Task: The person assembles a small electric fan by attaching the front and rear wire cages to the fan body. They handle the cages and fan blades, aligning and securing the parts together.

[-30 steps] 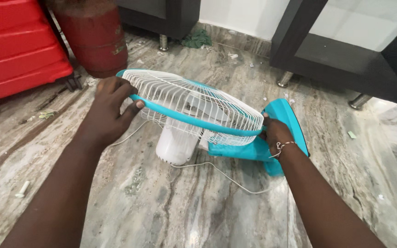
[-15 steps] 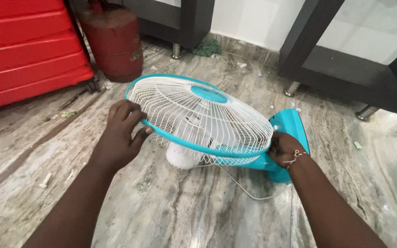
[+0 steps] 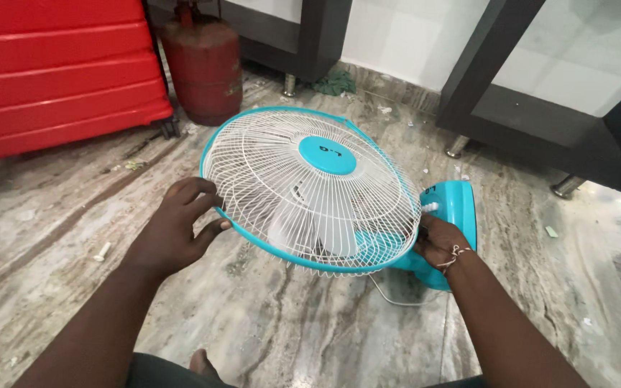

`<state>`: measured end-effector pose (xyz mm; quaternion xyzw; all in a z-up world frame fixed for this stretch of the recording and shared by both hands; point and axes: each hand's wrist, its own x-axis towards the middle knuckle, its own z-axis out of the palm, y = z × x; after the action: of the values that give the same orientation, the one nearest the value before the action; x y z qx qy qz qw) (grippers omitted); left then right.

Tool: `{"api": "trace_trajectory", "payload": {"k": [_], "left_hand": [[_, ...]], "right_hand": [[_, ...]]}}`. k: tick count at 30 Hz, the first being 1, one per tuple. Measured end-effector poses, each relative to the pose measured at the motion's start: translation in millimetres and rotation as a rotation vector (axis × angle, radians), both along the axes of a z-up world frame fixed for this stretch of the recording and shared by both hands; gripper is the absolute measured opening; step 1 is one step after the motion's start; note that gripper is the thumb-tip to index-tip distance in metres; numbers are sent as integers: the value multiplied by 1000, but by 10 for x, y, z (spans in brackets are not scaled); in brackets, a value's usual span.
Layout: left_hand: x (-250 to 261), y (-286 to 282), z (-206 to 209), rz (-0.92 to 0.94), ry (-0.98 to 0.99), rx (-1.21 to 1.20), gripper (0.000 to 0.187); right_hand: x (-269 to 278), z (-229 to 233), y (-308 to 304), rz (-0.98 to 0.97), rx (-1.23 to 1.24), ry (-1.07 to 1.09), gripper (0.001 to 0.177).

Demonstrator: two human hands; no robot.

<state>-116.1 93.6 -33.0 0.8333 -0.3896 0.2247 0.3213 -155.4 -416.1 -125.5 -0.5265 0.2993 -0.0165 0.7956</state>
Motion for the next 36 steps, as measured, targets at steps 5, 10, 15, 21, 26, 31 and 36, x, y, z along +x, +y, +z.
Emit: {"api": "trace_trajectory", "payload": {"k": [5, 10, 15, 21, 26, 31, 36], "left_hand": [[-85, 36, 36, 135, -87, 3, 37], [-65, 40, -17, 62, 170, -161, 38], [47, -24, -227, 26, 422, -450, 18], [221, -58, -339, 86, 558, -760, 43], [246, -135, -309, 134, 582, -762, 43], [328, -157, -149, 135, 836, -935, 35], [356, -122, -168, 265, 972, -930, 32]], "right_hand": [[38, -124, -9, 22, -64, -66, 27], [99, -228, -36, 13, -33, -88, 27], [69, -205, -8, 10, -39, -101, 30], [31, -100, 118, -15, -131, -78, 33], [19, -93, 159, 22, -147, -92, 34], [-9, -40, 208, -28, -123, -75, 30], [-60, 39, 306, -161, -97, -17, 21]]}}
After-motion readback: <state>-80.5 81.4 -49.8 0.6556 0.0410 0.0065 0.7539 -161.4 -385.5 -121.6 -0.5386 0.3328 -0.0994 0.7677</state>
